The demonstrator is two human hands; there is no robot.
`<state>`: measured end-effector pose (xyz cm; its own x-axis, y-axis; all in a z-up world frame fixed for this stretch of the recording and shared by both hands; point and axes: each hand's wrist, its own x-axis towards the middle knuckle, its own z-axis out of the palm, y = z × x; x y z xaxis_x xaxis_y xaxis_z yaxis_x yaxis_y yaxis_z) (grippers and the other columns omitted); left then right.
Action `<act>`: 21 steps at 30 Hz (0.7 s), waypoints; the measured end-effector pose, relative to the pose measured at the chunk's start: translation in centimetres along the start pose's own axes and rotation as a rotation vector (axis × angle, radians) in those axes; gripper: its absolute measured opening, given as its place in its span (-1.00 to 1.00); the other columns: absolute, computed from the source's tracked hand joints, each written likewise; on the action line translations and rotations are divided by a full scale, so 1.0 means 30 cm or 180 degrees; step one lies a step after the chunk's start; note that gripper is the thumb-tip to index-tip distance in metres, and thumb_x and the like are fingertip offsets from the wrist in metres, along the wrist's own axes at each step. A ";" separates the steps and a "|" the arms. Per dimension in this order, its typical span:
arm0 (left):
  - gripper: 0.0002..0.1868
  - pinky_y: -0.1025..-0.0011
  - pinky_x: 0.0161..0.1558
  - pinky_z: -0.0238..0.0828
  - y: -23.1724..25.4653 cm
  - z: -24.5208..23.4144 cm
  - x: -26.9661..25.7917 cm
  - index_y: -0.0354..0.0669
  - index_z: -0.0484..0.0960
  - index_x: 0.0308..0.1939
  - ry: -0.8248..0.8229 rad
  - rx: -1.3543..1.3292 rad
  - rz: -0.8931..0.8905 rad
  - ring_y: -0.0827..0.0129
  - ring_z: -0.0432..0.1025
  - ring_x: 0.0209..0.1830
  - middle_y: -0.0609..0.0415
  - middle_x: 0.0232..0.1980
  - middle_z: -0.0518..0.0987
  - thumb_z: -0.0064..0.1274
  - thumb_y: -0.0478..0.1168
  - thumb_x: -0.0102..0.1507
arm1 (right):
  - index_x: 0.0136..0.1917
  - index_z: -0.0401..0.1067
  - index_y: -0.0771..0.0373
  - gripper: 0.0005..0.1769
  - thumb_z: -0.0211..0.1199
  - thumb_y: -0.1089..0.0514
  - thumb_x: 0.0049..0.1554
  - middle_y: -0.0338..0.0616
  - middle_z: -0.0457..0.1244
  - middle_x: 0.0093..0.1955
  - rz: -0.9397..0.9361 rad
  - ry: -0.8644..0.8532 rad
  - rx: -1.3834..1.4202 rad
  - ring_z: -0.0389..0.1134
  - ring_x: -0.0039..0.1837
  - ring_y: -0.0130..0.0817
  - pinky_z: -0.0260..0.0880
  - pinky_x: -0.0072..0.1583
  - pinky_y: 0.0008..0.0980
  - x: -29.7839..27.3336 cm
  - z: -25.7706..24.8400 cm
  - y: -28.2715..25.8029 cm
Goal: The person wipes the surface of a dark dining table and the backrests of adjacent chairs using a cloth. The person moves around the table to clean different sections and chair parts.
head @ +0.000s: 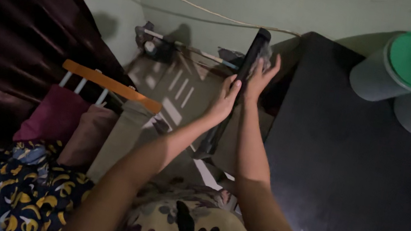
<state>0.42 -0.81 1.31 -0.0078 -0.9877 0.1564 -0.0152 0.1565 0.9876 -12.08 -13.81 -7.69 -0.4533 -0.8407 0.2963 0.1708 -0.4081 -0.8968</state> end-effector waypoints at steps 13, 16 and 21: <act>-0.28 0.29 0.27 0.26 -0.006 0.002 -0.018 -0.29 0.30 0.42 0.0107 0.0214 -0.0211 0.17 0.39 0.24 -0.13 0.23 0.51 -0.25 0.24 0.44 | 0.55 0.03 0.42 -0.38 0.17 0.28 0.32 0.15 0.24 0.40 0.1114 0.0031 -0.0476 0.31 0.31 -0.19 0.35 0.29 -0.28 -0.724 -0.261 0.131; -0.28 0.28 0.22 0.32 -0.013 0.007 0.001 -0.28 0.33 0.41 0.0119 0.0251 -0.0304 0.15 0.43 0.16 -0.15 0.17 0.53 -0.24 0.24 0.42 | 0.58 -0.06 0.31 -0.30 0.15 0.20 0.28 0.10 0.24 0.32 0.1691 0.0154 -0.0124 0.31 0.15 -0.25 0.39 0.12 -0.32 -0.776 -0.278 0.054; -0.30 0.30 0.29 0.27 -0.028 -0.008 0.010 -0.31 0.35 0.41 0.0039 0.0119 -0.0082 0.18 0.37 0.21 -0.14 0.22 0.47 -0.28 0.23 0.48 | 0.60 -0.06 0.22 -0.29 0.13 0.16 0.28 0.05 0.22 0.31 0.2103 0.0286 -0.0519 0.27 0.17 -0.25 0.33 0.15 -0.30 -0.656 -0.195 0.005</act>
<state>0.68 -1.23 0.52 0.0053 -0.9913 0.1315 -0.0527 0.1310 0.9900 -8.24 4.74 -15.59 -0.3713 -0.8592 -0.3519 0.3055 0.2448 -0.9202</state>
